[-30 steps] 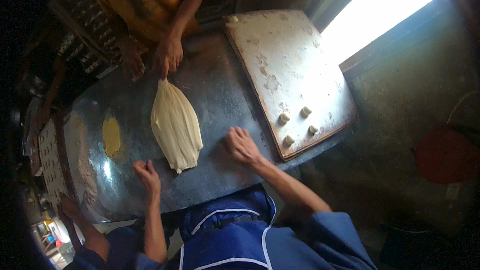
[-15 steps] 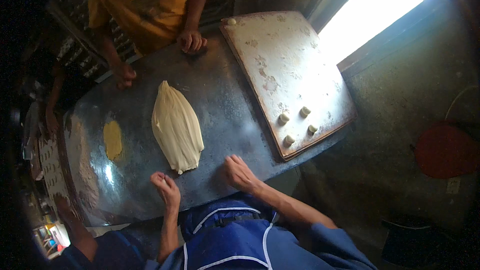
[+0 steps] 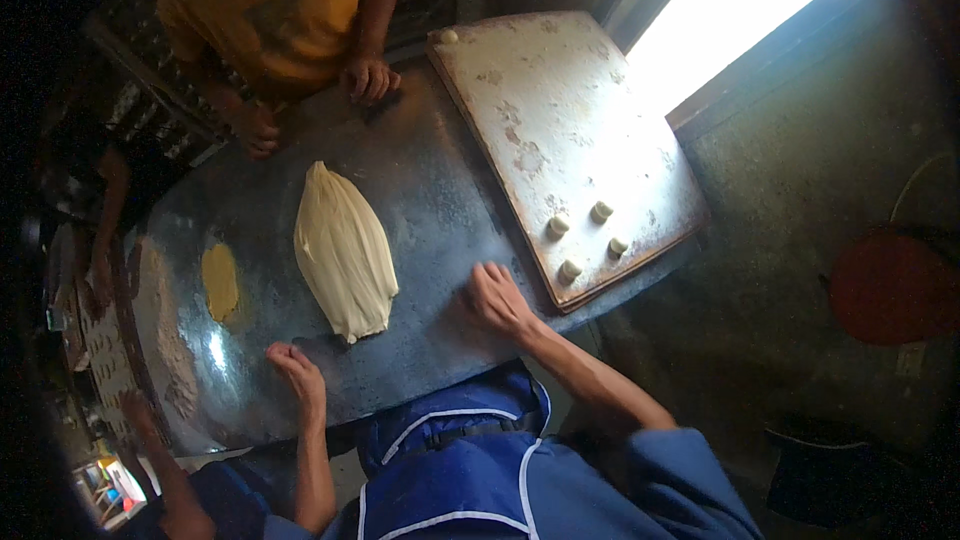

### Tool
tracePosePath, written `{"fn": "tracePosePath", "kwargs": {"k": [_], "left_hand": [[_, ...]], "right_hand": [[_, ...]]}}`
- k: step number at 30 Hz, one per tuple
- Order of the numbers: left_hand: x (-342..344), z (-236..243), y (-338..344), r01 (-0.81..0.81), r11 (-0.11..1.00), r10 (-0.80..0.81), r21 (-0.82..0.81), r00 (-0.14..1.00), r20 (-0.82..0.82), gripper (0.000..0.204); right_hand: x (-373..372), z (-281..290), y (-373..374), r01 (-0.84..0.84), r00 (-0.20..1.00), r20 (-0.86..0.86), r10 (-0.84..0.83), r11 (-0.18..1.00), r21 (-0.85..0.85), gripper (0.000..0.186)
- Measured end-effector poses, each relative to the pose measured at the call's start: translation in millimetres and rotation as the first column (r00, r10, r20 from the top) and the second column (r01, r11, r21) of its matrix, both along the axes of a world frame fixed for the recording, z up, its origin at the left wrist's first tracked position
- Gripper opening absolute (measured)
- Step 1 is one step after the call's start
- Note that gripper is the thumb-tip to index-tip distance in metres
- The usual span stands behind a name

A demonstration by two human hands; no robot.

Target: The person repeatedly pinches small pieces of dough from a large sheet on a metal table, rolls them into balls, and places them on a wooden board. Another person assists by arranging the dough balls on the board.

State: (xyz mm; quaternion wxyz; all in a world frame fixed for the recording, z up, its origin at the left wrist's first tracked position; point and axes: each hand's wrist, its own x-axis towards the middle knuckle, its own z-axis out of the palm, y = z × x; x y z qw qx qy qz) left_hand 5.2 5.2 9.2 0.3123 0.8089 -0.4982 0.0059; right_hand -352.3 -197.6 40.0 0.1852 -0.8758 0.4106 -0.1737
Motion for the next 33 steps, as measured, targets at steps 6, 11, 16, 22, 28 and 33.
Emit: {"fn": "tracePosePath", "kwargs": {"k": [6, 11, 16, 22, 28, 33], "left_hand": [[-30, 79, -9, 0.230, 0.956, -0.251, 0.183, 0.962, 0.106, 0.026], [1, 117, -32, 0.546, 0.711, -0.519, 0.442, 0.832, -0.193, 0.022], [-161, 182, -190, 0.814, 0.580, -0.803, -0.046, 0.561, -0.201, 0.032], [-400, 156, -360, 0.870, 0.215, -0.971, -0.444, 0.140, -0.196, 0.065], [-467, 71, -390, 0.981, 0.152, -0.968, -0.122, 0.123, -0.220, 0.078], [-384, 121, -303, 0.898, 0.396, -0.918, -0.193, 0.384, -0.101, 0.083]], "right_hand": [[-20, -64, 64, -0.228, 0.971, -0.126, 0.204, 0.949, -0.219, 0.024], [-16, 26, 41, -0.083, 0.994, 0.068, 0.080, 0.996, 0.039, 0.034], [-50, 25, 64, -0.067, 0.991, 0.128, 0.048, 0.986, 0.152, 0.035], [-164, 140, 22, 0.599, 0.662, 0.418, -0.623, 0.774, 0.204, 0.047], [-254, 80, -34, 0.842, 0.533, 0.463, -0.708, 0.499, -0.206, 0.091], [-232, 88, -43, 0.764, 0.615, 0.347, -0.708, 0.644, -0.039, 0.063]]}}
